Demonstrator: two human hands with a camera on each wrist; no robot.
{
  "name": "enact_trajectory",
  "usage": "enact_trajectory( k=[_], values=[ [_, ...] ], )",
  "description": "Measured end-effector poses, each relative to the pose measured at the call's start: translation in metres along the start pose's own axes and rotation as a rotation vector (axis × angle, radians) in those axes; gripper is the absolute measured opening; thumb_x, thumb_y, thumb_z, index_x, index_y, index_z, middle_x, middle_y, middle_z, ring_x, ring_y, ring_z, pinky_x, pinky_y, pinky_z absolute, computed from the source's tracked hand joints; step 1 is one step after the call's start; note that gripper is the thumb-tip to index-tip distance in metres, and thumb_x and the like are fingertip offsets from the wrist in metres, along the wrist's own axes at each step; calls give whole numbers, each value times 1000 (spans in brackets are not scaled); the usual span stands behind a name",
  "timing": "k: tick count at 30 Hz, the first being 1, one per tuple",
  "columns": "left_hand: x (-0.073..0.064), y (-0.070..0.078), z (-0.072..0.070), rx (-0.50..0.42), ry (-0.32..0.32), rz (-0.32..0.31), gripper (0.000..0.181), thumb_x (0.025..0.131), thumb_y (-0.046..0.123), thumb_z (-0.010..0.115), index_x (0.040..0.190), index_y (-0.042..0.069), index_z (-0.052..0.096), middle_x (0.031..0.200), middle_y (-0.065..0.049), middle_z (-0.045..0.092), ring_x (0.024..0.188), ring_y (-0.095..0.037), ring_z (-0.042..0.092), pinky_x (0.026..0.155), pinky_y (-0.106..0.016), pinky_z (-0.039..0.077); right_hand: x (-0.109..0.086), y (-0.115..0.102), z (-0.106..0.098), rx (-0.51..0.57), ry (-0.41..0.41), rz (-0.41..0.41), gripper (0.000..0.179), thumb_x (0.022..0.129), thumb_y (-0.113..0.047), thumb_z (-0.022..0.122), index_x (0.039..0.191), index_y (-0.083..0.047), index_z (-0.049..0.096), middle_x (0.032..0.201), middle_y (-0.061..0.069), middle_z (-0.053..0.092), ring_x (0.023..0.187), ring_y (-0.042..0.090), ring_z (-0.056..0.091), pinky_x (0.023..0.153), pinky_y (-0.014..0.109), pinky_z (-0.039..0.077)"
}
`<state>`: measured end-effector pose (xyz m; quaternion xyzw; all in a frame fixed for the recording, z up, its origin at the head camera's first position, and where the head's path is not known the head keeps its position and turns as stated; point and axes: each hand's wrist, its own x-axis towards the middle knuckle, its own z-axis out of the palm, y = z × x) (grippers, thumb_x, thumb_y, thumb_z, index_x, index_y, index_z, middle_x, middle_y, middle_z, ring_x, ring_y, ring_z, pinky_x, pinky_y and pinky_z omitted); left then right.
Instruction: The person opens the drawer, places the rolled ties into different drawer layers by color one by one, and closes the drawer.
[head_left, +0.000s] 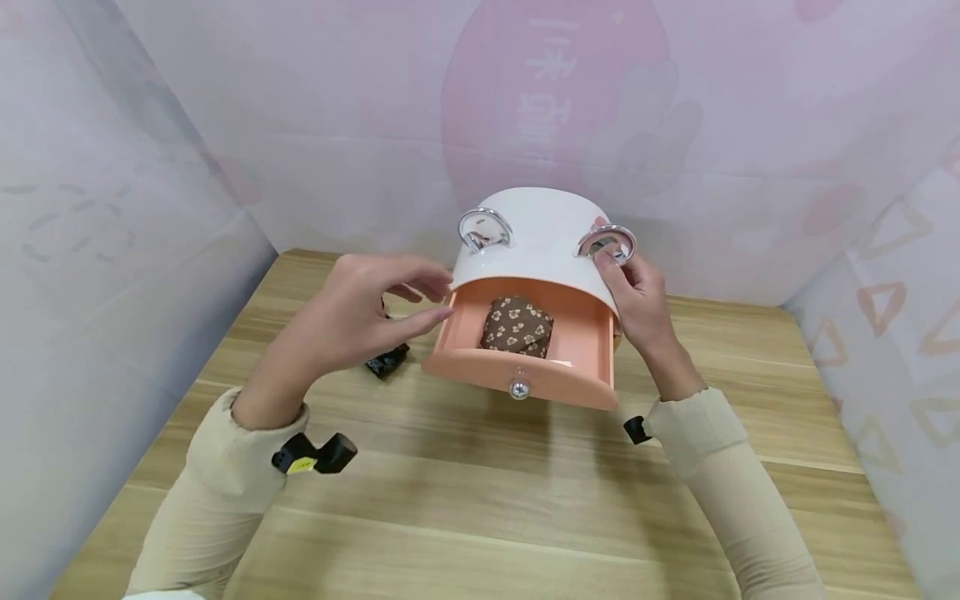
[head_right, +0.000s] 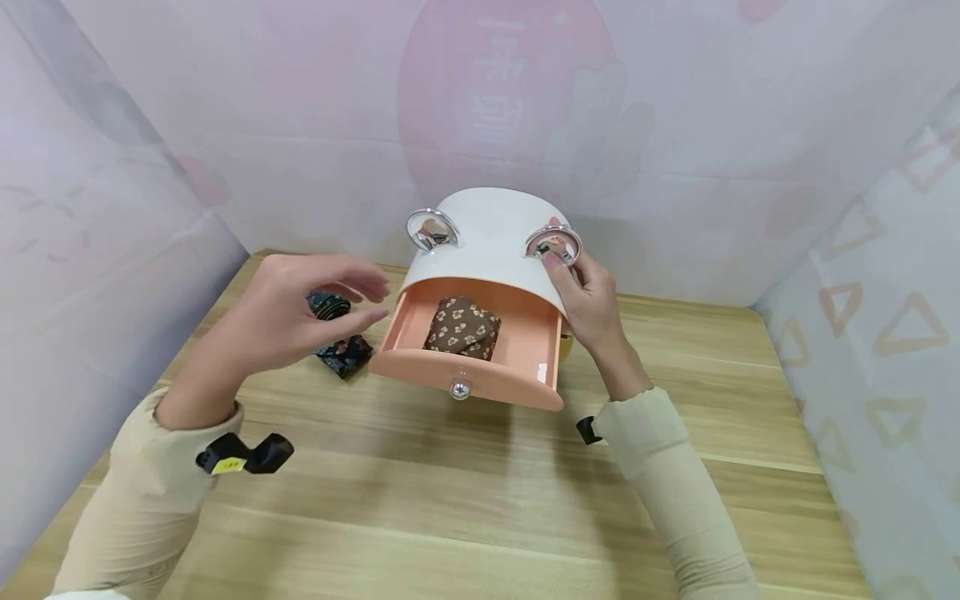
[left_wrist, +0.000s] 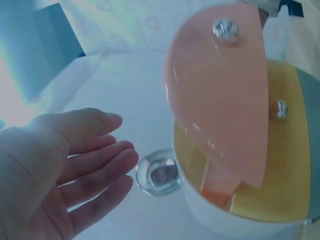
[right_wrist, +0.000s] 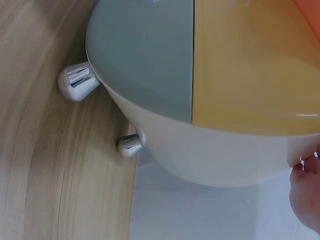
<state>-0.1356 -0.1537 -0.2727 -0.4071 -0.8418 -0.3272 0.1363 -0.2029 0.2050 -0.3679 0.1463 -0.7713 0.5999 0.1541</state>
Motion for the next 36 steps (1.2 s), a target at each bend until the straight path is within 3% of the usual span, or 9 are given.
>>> enact_trajectory(
  k=[5, 9, 12, 16, 18, 20, 25, 30, 36],
  values=[
    [-14, 21, 2, -8, 31, 46, 8, 89, 7, 83, 94, 9, 78, 81, 4, 77, 71, -2, 70, 64, -18, 60, 0, 1, 0, 17, 6, -10, 37, 109, -25, 56, 139, -8, 68, 156, 1, 59, 107, 2, 66, 84, 13, 57],
    [-24, 32, 13, -66, 8, 77, 7, 89, 5, 82, 89, 10, 77, 79, 5, 77, 69, 0, 69, 64, -13, 58, -1, 0, 1, 19, 12, -9, 36, 108, -25, 57, 138, -8, 69, 151, -1, 64, 96, 3, 67, 77, 14, 57],
    [-32, 38, 26, -81, -4, 89, 5, 89, 7, 83, 90, 8, 78, 83, 2, 79, 71, -1, 72, 66, -12, 59, -1, 0, 2, 5, 22, -2, 35, 108, -27, 58, 136, -9, 70, 136, -2, 72, 90, 4, 67, 74, 15, 58],
    [-40, 43, 46, -29, 3, 96, 9, 88, 11, 85, 90, 6, 78, 83, -1, 80, 72, -2, 74, 67, -10, 59, -1, -2, 2, 15, 14, 0, 37, 108, -28, 57, 139, -11, 69, 144, -3, 69, 108, 2, 69, 83, 13, 57],
    [-42, 45, 57, 6, 14, 100, 11, 87, 14, 86, 89, 6, 77, 82, 0, 80, 72, -2, 74, 68, -9, 58, -1, -3, 2, 20, 3, 1, 39, 109, -28, 56, 143, -14, 66, 156, -4, 59, 118, 1, 66, 88, 12, 56],
    [-44, 47, 66, 60, 35, 105, 15, 86, 18, 87, 88, 8, 77, 81, 1, 79, 71, -3, 73, 68, -10, 58, -1, -2, 2, 26, -1, 2, 39, 109, -28, 56, 144, -13, 65, 159, -3, 56, 120, 0, 64, 89, 12, 55],
    [-46, 48, 90, 196, 144, 106, 25, 80, 29, 92, 87, 10, 77, 76, 4, 76, 65, -3, 69, 63, -15, 57, -1, -2, 1, -7, 9, 4, 39, 109, -30, 56, 141, -11, 67, 158, -1, 57, 106, 2, 66, 82, 12, 57],
    [-47, 47, 115, 175, 276, 77, 26, 77, 27, 94, 86, 10, 76, 74, 3, 76, 62, -4, 68, 61, -14, 56, -2, -1, 2, 1, 3, -9, 40, 109, -28, 55, 142, -9, 66, 160, 1, 54, 112, 0, 65, 85, 12, 56],
    [-46, 47, 133, 178, 369, 51, 25, 78, 25, 93, 83, 10, 73, 71, 3, 75, 58, -4, 69, 57, -12, 55, -2, -2, 3, 9, 17, 3, 40, 109, -29, 55, 141, -8, 67, 158, 1, 57, 110, 1, 66, 84, 12, 57]
  ],
)
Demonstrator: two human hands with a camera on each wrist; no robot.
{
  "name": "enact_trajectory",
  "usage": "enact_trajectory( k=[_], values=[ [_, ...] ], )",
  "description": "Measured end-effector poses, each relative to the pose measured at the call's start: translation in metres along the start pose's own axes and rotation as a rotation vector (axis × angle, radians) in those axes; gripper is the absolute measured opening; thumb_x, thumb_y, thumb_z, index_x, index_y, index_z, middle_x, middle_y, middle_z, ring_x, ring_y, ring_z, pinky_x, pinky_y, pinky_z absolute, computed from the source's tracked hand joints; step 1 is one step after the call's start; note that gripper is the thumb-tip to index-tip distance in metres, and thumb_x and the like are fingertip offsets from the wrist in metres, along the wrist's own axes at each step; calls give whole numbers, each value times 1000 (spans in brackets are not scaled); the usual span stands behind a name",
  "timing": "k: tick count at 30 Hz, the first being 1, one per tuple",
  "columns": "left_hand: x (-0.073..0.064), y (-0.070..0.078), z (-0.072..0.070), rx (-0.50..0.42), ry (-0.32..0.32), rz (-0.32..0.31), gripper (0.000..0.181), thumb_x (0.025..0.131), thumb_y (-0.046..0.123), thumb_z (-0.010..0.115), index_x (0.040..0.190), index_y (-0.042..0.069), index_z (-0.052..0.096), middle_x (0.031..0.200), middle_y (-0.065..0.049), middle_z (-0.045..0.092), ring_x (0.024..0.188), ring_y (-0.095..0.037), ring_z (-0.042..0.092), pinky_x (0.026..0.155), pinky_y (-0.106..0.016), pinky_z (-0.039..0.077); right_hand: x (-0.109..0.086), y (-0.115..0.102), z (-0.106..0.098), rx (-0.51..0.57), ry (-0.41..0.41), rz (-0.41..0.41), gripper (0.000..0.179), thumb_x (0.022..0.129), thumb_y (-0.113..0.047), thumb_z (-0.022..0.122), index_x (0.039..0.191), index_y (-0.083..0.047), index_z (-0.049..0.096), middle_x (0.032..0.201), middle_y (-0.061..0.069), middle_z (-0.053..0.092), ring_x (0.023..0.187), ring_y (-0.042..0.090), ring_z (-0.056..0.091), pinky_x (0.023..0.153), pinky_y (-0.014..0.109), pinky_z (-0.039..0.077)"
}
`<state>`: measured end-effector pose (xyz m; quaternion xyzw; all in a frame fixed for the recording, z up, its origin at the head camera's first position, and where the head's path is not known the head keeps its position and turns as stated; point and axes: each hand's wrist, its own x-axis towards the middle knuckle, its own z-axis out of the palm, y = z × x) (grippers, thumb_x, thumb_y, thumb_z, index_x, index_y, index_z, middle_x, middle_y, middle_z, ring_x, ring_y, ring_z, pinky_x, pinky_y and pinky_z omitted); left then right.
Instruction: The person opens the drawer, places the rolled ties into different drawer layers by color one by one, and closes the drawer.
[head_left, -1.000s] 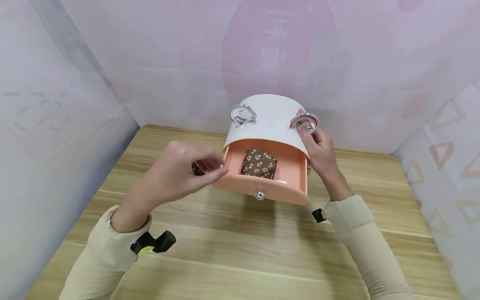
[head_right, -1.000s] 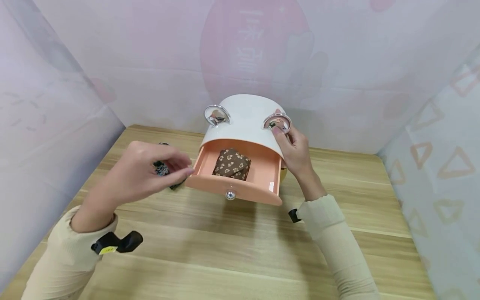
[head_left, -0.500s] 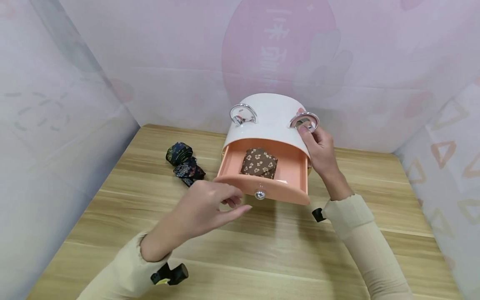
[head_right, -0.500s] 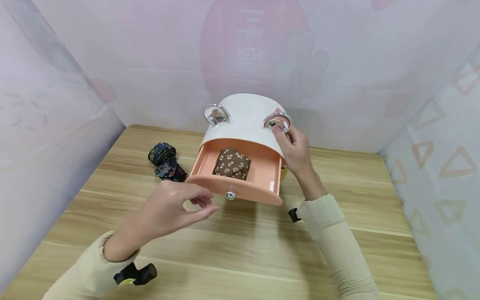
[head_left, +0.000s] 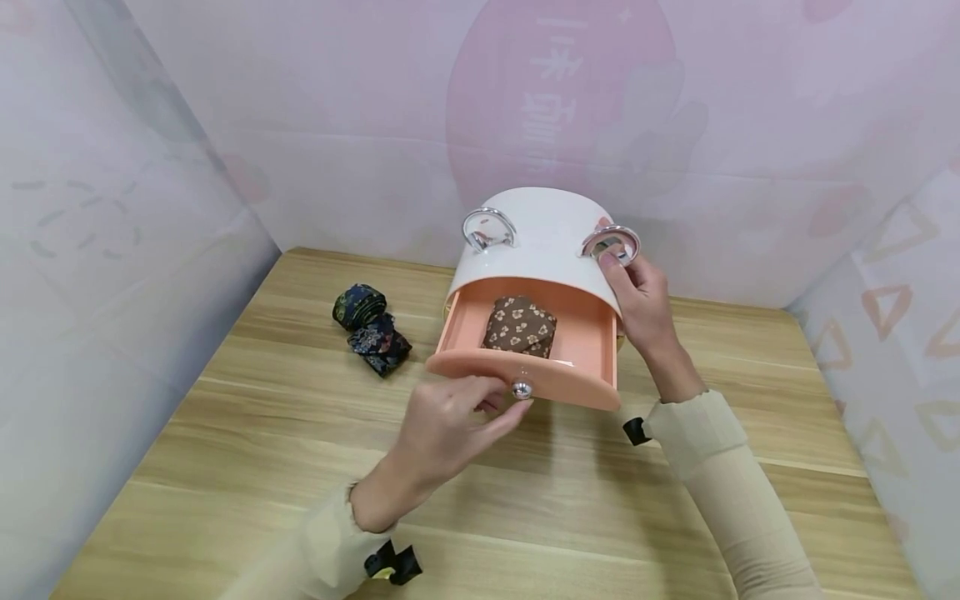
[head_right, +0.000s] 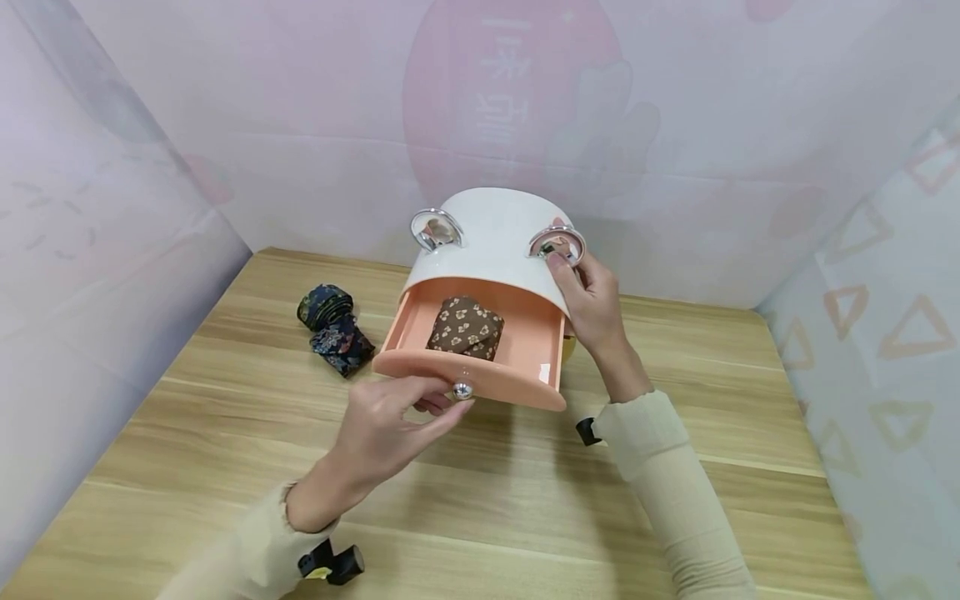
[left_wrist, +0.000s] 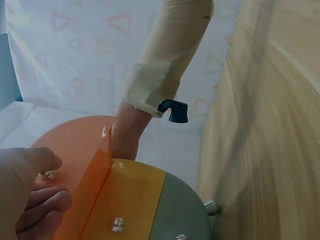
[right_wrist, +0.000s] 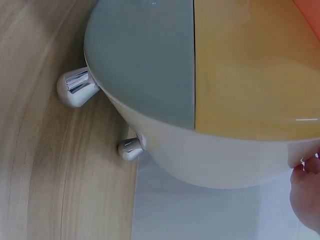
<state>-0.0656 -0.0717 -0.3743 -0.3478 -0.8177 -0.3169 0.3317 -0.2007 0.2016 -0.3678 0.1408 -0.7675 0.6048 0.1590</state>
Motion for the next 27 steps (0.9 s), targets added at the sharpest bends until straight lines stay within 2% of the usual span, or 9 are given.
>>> enact_trajectory(
  k=[2, 8, 13, 18, 27],
  values=[
    [-1, 0, 4, -6, 17, 4, 25, 79, 23, 92, 84, 9, 73, 72, 1, 76, 59, -4, 70, 58, -12, 56, 0, 0, 0, 1, 2, 3, 40, 109, -29, 56, 141, -7, 67, 157, 2, 58, 107, 2, 66, 83, 12, 57],
    [-3, 0, 12, -29, 51, 27, 20, 82, 17, 89, 87, 7, 72, 74, -1, 77, 59, -5, 70, 59, -8, 55, 0, 1, 1, 30, 4, -1, 40, 109, -26, 56, 141, -5, 66, 158, 1, 57, 113, 2, 66, 87, 12, 57],
    [-3, -2, 17, -7, 97, 54, 18, 82, 16, 88, 86, 9, 72, 73, 2, 77, 56, -4, 69, 56, -8, 53, 0, 0, 0, 13, 12, -3, 39, 109, -26, 56, 139, -5, 67, 155, 4, 60, 108, 1, 66, 85, 12, 57],
    [-1, -2, 18, 11, 102, 61, 17, 83, 17, 87, 87, 10, 72, 74, 2, 77, 57, -4, 70, 56, -9, 53, 0, 2, 0, 1, 17, 1, 39, 108, -27, 57, 139, -6, 68, 145, 5, 68, 100, 3, 68, 82, 14, 58],
    [6, -7, 21, 15, 126, 94, 17, 82, 14, 87, 89, 8, 73, 74, 1, 78, 58, -4, 71, 57, -9, 54, 1, 3, 0, 22, 15, -4, 40, 109, -27, 56, 141, -6, 67, 154, 5, 61, 104, 1, 68, 83, 12, 58]
  ],
)
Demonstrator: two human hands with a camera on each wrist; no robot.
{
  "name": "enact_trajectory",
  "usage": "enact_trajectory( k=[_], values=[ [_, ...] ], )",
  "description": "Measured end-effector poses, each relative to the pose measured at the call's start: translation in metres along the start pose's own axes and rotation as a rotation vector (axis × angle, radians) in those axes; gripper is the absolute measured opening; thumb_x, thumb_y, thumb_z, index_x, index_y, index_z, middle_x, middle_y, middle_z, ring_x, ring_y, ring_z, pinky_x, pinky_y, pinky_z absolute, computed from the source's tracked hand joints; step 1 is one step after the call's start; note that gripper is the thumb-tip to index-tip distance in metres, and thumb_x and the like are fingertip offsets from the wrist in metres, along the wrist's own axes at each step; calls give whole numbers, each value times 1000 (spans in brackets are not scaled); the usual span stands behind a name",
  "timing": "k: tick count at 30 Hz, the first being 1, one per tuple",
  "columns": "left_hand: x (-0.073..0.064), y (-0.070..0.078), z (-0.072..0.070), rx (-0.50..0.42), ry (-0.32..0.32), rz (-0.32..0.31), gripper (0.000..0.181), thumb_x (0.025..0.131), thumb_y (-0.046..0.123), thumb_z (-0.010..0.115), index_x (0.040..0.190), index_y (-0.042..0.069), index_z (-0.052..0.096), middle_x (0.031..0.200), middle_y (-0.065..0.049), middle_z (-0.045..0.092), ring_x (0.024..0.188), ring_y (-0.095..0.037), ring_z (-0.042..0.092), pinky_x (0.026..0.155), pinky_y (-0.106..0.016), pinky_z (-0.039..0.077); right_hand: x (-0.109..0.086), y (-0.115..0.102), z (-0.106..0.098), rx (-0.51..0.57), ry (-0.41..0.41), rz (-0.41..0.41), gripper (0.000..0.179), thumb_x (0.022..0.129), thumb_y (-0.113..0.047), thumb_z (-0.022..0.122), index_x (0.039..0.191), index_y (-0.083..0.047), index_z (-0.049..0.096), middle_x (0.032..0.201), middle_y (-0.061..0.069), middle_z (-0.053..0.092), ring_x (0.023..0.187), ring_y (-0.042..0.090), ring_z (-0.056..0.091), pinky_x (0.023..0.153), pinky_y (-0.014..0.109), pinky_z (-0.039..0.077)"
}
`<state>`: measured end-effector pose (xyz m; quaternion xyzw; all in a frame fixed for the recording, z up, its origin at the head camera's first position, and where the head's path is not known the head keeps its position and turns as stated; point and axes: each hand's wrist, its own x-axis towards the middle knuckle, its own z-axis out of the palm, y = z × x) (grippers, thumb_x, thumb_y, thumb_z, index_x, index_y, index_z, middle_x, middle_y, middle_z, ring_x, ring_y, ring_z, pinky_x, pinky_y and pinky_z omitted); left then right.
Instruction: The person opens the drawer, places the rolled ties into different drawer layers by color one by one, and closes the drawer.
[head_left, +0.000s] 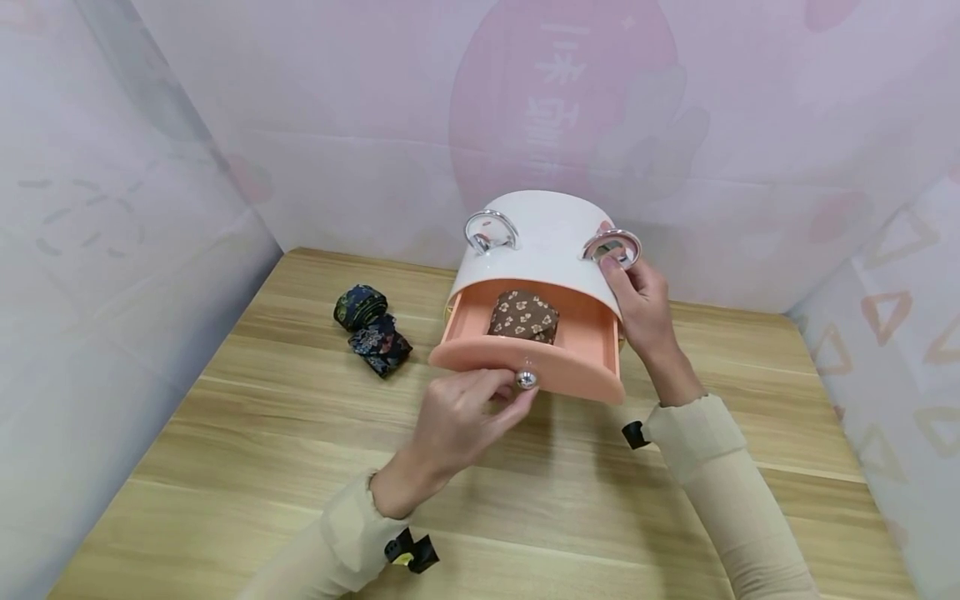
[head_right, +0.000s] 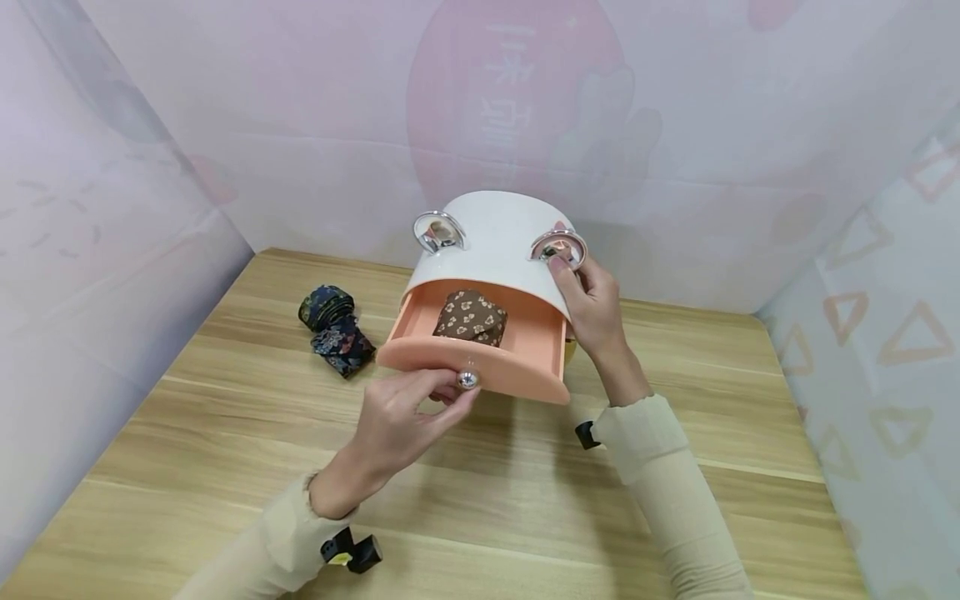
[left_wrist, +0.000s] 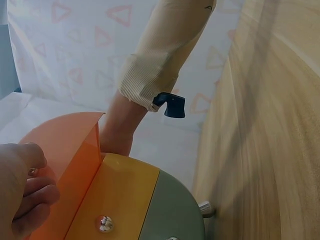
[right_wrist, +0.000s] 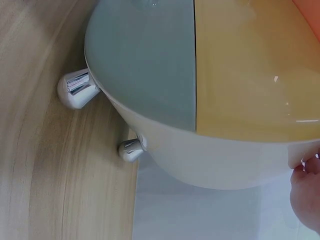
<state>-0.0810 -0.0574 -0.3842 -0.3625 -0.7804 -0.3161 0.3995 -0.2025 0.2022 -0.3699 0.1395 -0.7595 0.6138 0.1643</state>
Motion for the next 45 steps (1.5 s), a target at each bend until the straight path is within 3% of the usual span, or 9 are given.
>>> enact_trajectory(
  k=[6, 9, 13, 17, 22, 29, 33, 38, 45],
  values=[
    [4, -3, 1, 16, -17, -14, 17, 83, 15, 87, 90, 7, 73, 75, 0, 78, 57, -6, 70, 55, -9, 53, 0, 0, 0, 13, 0, 0, 39, 109, -27, 56, 139, -7, 68, 152, -3, 63, 111, 2, 68, 87, 13, 58],
    [5, -4, 1, 13, -26, -35, 17, 84, 16, 86, 90, 7, 74, 76, -1, 79, 59, -6, 72, 56, -10, 55, 0, 1, 1, 7, 7, -3, 36, 108, -27, 57, 135, -5, 70, 131, -3, 74, 97, 5, 70, 79, 15, 59],
    [6, -5, 2, 3, -34, -60, 16, 84, 16, 86, 89, 8, 73, 75, -1, 78, 60, -6, 72, 57, -12, 56, 0, 1, 1, 5, 11, -7, 33, 108, -26, 57, 129, -4, 71, 104, -6, 74, 82, 5, 68, 71, 17, 60],
    [8, -8, 4, -5, -42, -75, 15, 85, 15, 86, 88, 7, 73, 75, -1, 78, 61, -6, 72, 57, -12, 56, 0, 1, 1, 1, 9, -11, 34, 108, -26, 57, 128, -1, 70, 98, -8, 72, 79, 5, 68, 69, 17, 59],
    [11, -10, 5, -8, -52, -90, 14, 86, 15, 85, 88, 7, 74, 76, -1, 79, 62, -6, 73, 59, -12, 57, 1, 1, 0, -7, 10, -10, 34, 108, -26, 57, 127, -1, 70, 98, -8, 72, 80, 5, 67, 70, 16, 59],
    [14, -13, 8, -38, -51, -112, 15, 85, 13, 86, 89, 5, 74, 77, -3, 79, 63, -7, 73, 61, -12, 58, 2, 0, 1, -5, 9, -7, 35, 108, -26, 58, 131, -3, 70, 113, -13, 74, 89, 5, 68, 76, 16, 59],
    [16, -15, 10, -41, -47, -123, 14, 85, 13, 86, 88, 6, 74, 76, -2, 79, 63, -6, 73, 61, -12, 58, 1, 0, 1, -5, 9, -2, 35, 108, -26, 58, 132, -4, 71, 110, -10, 74, 85, 6, 68, 73, 16, 59],
    [18, -17, 13, -32, -47, -132, 13, 86, 13, 85, 87, 6, 74, 76, -2, 78, 62, -6, 72, 60, -14, 58, -1, 1, 0, 15, 1, -8, 34, 108, -25, 57, 136, -11, 71, 133, -11, 73, 96, 5, 69, 79, 16, 59],
    [21, -20, 18, -13, -37, -134, 13, 86, 13, 85, 86, 7, 74, 74, -1, 78, 62, -6, 73, 59, -16, 58, 0, 1, -2, 15, -11, -2, 35, 108, -26, 57, 137, -11, 70, 127, -12, 73, 93, 5, 69, 77, 17, 60]
  ],
)
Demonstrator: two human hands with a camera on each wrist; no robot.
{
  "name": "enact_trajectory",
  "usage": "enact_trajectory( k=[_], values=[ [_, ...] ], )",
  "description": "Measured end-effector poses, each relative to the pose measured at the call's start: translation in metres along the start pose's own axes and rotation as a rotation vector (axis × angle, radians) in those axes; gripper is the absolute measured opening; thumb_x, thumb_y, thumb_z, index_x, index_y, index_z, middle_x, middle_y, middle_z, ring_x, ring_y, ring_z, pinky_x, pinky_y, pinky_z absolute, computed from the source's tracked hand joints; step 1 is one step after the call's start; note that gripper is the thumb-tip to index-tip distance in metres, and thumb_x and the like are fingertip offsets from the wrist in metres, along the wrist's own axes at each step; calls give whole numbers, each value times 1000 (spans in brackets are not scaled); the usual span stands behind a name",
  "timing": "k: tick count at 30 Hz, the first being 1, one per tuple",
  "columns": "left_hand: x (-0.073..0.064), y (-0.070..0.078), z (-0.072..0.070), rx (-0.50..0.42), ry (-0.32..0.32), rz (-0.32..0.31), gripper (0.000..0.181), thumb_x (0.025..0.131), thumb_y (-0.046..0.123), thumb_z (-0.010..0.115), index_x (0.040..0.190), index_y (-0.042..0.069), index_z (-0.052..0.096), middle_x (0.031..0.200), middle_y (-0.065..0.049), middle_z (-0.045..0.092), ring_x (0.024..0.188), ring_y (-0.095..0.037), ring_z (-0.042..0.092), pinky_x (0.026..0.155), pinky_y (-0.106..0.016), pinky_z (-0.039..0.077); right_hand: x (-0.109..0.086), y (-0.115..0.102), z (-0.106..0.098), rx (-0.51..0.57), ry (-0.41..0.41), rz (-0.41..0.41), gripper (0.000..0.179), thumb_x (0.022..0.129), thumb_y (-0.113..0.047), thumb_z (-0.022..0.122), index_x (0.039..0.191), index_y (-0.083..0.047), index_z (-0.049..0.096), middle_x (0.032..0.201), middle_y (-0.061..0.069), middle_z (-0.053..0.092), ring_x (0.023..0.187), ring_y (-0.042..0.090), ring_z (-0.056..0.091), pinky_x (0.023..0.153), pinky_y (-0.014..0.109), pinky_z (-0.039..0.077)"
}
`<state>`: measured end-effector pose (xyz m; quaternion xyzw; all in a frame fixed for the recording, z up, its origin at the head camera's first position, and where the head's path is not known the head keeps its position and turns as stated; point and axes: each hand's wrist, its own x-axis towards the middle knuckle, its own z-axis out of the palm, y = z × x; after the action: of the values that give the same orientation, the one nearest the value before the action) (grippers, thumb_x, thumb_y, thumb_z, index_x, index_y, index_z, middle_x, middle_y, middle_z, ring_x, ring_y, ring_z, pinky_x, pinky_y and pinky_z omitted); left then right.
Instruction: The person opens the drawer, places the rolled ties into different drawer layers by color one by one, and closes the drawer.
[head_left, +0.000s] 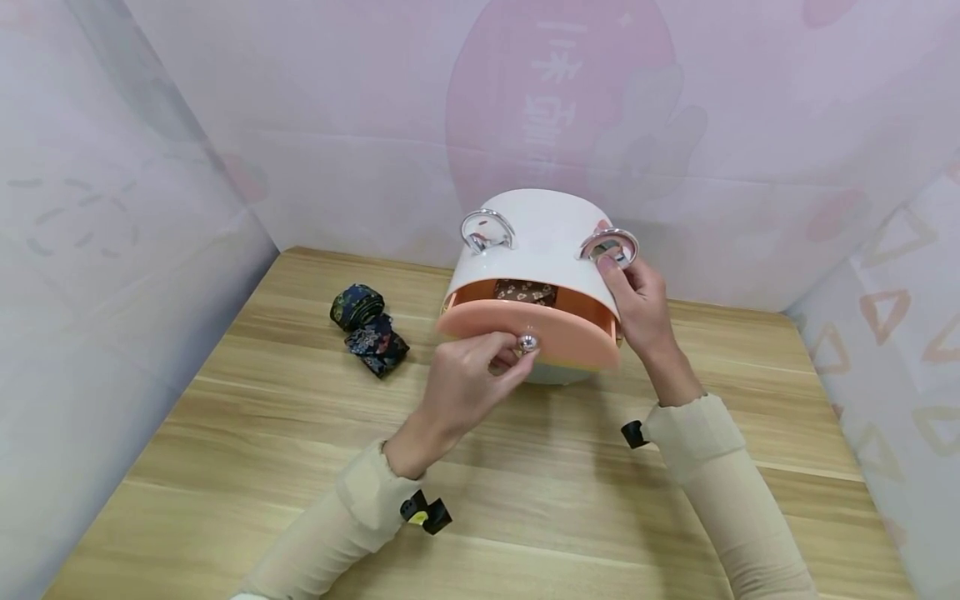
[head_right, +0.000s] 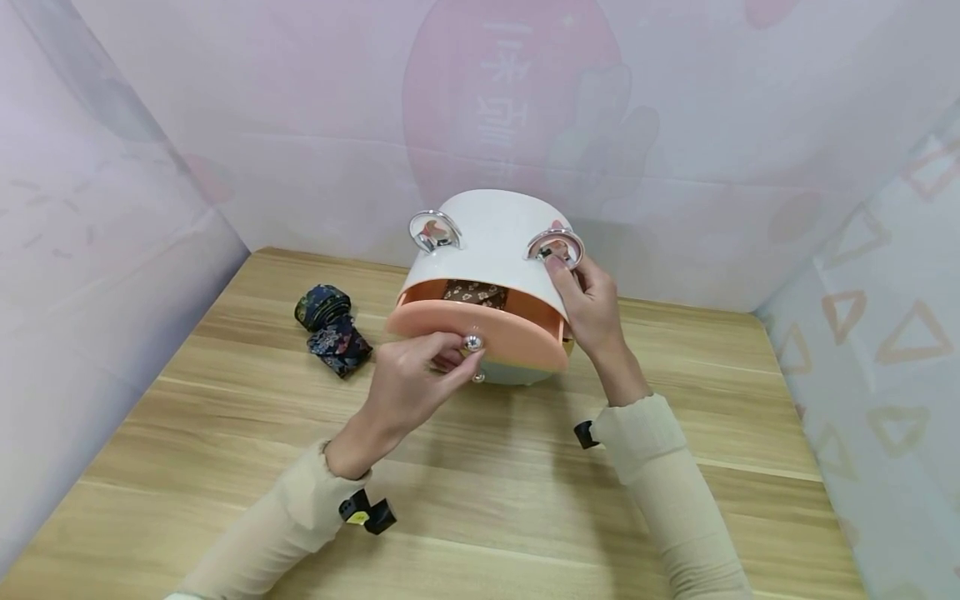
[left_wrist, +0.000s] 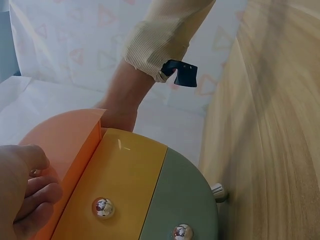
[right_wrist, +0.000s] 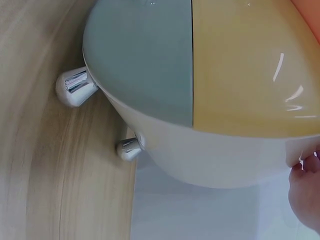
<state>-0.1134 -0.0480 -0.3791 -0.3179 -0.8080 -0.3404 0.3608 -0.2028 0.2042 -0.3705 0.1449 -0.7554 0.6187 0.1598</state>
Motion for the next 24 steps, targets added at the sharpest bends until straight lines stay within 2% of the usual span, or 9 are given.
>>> enact_trajectory(
  k=[3, 5, 6, 13, 17, 19, 24],
  values=[
    [2, -1, 2, -2, 1, 0, 12, 87, 13, 85, 86, 7, 74, 74, -1, 78, 62, -6, 73, 59, -16, 59, 1, -1, -2, -4, -18, 8, 36, 108, -27, 58, 139, -13, 69, 133, -11, 72, 94, 6, 69, 77, 17, 61],
    [3, -2, 3, -2, 1, -2, 12, 87, 13, 85, 86, 7, 75, 74, -1, 78, 63, -7, 73, 60, -17, 59, 1, -2, -3, -16, -26, 15, 35, 108, -29, 58, 138, -14, 70, 128, -8, 73, 89, 7, 69, 73, 18, 61],
    [3, -2, 3, -3, 2, -4, 12, 87, 13, 85, 86, 7, 75, 74, -1, 78, 63, -7, 73, 59, -17, 59, 1, -2, -4, -21, -33, 20, 35, 108, -29, 58, 139, -15, 70, 132, -9, 72, 91, 7, 69, 73, 18, 62],
    [5, -5, 5, -14, 8, -8, 12, 86, 12, 86, 87, 6, 76, 73, -2, 78, 62, -7, 74, 60, -17, 60, 3, -2, -7, -58, -51, 22, 34, 107, -29, 60, 132, -10, 72, 115, -8, 75, 85, 9, 70, 69, 20, 62],
    [7, -5, 7, -9, 2, -5, 11, 87, 13, 85, 88, 7, 76, 73, -1, 78, 62, -7, 74, 59, -17, 60, 2, -5, -10, -57, -58, 36, 33, 107, -28, 60, 130, -7, 72, 119, -8, 74, 90, 9, 69, 72, 19, 61],
    [8, -5, 7, -10, 0, -6, 11, 87, 13, 85, 88, 7, 76, 74, -2, 78, 63, -7, 75, 60, -17, 60, 1, -6, -11, -69, -61, 33, 32, 107, -28, 60, 129, -7, 72, 111, -8, 75, 87, 9, 69, 71, 19, 61],
    [9, -7, 9, -18, 11, -13, 12, 87, 12, 85, 86, 6, 75, 72, -2, 78, 62, -8, 74, 59, -18, 60, 1, -6, -11, -85, -84, 18, 33, 108, -28, 60, 131, -7, 71, 107, -10, 74, 85, 8, 71, 71, 20, 62]
  ],
)
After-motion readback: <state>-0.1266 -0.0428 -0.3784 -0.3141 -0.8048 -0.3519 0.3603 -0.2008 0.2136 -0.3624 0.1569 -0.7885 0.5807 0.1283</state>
